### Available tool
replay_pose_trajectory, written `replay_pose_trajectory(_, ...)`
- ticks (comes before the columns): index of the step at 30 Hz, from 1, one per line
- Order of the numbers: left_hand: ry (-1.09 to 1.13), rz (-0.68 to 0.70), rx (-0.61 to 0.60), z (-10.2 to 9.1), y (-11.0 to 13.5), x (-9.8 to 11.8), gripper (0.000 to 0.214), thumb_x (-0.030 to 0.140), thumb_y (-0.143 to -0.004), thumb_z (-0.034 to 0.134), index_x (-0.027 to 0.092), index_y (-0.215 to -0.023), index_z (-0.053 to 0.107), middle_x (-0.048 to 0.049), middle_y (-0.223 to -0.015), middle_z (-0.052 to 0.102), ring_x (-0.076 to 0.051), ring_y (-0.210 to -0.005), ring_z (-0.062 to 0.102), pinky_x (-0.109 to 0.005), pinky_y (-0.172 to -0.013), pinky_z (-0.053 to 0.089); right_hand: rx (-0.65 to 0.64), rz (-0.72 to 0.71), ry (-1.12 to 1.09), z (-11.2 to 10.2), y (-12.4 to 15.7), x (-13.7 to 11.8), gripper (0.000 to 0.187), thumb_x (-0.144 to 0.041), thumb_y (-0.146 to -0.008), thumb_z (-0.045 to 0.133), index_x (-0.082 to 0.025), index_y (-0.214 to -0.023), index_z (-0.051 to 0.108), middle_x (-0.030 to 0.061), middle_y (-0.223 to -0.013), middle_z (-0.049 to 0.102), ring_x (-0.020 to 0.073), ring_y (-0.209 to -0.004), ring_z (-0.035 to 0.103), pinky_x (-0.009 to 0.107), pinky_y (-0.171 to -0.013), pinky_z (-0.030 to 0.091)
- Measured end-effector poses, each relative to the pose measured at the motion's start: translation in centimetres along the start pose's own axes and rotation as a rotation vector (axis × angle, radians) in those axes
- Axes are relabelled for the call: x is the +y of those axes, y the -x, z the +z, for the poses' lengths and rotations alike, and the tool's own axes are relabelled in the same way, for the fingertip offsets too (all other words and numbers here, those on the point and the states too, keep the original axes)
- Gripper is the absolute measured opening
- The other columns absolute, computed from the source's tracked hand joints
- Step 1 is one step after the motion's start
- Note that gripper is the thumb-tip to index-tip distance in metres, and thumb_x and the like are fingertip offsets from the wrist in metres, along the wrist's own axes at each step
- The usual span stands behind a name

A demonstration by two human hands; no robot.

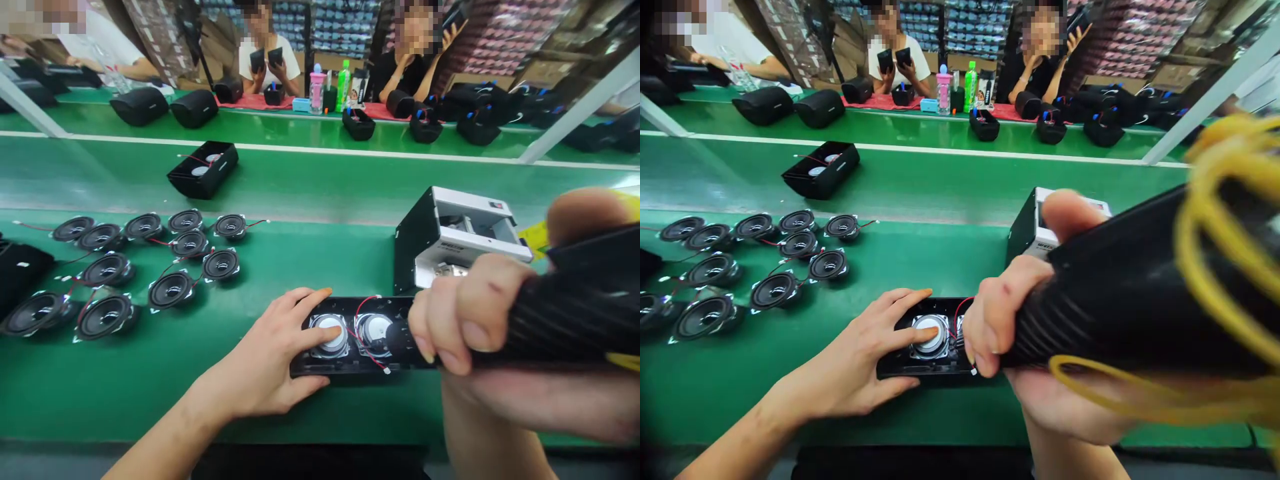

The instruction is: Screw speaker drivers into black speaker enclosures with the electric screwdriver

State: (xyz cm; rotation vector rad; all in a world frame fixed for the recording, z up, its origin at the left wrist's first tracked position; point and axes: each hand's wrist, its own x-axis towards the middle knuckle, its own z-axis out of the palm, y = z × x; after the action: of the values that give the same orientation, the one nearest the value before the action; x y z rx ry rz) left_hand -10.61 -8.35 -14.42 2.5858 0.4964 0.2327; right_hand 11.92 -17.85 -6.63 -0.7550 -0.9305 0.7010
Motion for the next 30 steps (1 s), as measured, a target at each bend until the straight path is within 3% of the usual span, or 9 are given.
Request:
replay_pose_trajectory(4,0.007,0.013,0.02,0.0,0.1,-0.1,0.056,0.029,-0.084,0.083,0.033,-0.138,0.067,-0.0063,-0.176,0.034,-0.038,-0.155,0.036,-0.065,-0.126,0.039,-0.041,-0.001,-0.088,0.5,0.9,2.4,0.052,-0.067,-0.099,0.071,-0.03,-0.136,0.07,-0.0031,-0.067,0.063,0.0148,-0.04,0.053,0.027,-0.036,0.049)
replay_pose_trajectory(9,0.002,0.042,0.057,0.3,0.0,-0.3,0.054,0.031,-0.084,0.083,0.03,-0.136,0.068,-0.0088,-0.176,0.035,-0.04,-0.154,0.038,-0.065,-0.125,0.04,-0.07,0.037,-0.128,-0.1,2.0,4.4,0.061,-0.071,-0.093,0.076,-0.028,-0.136,0.071,-0.0029,-0.067,0.065,0.0153,-0.039,0.055,0.026,-0.036,0.047)
replay_pose_trajectory(18,0.021,0.04,0.052,0.2,0.0,-0.3,0.054,0.032,-0.084,0.083,0.03,-0.136,0.069,-0.0079,-0.175,0.036,-0.039,-0.153,0.038,-0.064,-0.125,0.04,-0.038,0.041,-0.058,-0.1,1.9,5.4,0.062,-0.077,-0.091,0.073,-0.032,-0.134,0.073,-0.0047,-0.063,0.061,0.013,-0.034,0.045,0.024,-0.034,0.041)
replay_pose_trajectory(30,0.017,0.059,0.06,0.2,-0.2,-0.4,0.05,0.035,-0.086,0.082,0.031,-0.134,0.07,-0.0087,-0.173,0.038,-0.039,-0.149,0.04,-0.065,-0.123,0.04,-0.108,0.012,-0.058,0.5,2.7,5.9,0.05,-0.06,-0.092,0.084,-0.032,-0.133,0.073,-0.0032,-0.068,0.064,0.0141,-0.04,0.051,0.027,-0.038,0.048)
